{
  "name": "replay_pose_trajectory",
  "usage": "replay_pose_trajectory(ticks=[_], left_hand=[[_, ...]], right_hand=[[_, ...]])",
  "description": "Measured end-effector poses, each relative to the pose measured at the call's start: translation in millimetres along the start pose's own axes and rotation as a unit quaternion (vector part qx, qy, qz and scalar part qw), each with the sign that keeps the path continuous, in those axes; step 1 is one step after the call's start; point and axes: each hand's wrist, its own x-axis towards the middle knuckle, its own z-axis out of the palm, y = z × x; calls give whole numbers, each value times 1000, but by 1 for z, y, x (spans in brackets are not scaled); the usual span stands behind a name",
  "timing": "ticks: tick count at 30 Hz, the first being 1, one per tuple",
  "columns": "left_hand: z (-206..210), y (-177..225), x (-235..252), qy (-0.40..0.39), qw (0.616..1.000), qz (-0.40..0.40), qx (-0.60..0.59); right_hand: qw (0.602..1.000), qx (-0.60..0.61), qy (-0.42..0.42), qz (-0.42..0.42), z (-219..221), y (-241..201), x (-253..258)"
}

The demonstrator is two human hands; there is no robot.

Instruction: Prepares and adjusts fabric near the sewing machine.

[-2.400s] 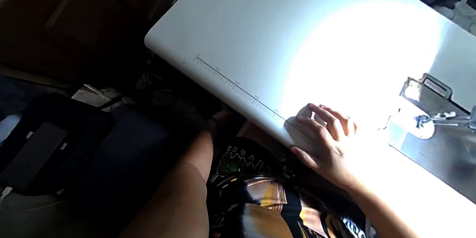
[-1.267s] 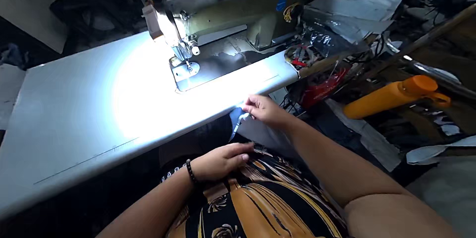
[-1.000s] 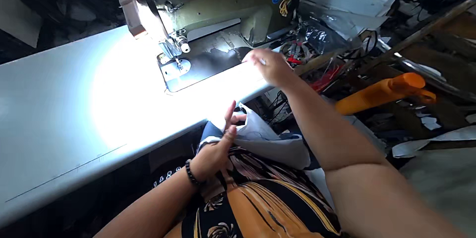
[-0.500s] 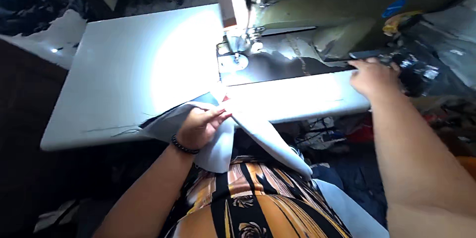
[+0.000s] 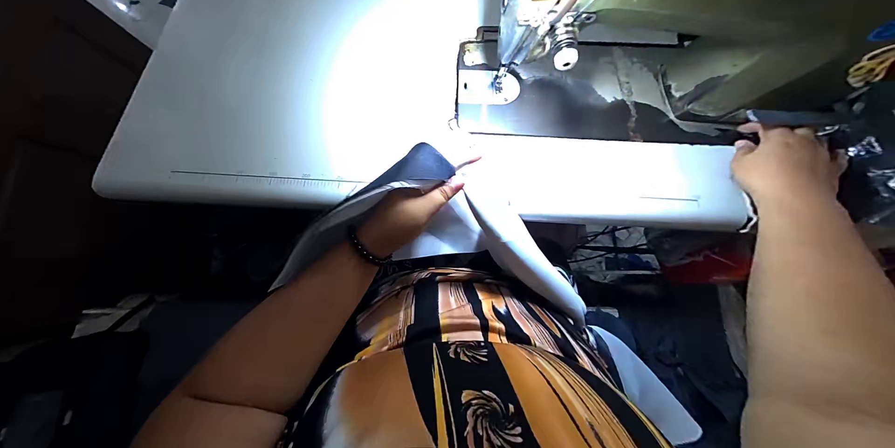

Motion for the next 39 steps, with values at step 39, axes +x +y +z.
replay_pose_trajectory(ticks=[39], left_hand=[[-23,34,23,-45,978,-204,14]], right_hand=[[832,193,18,-520,-2,-161,-138]])
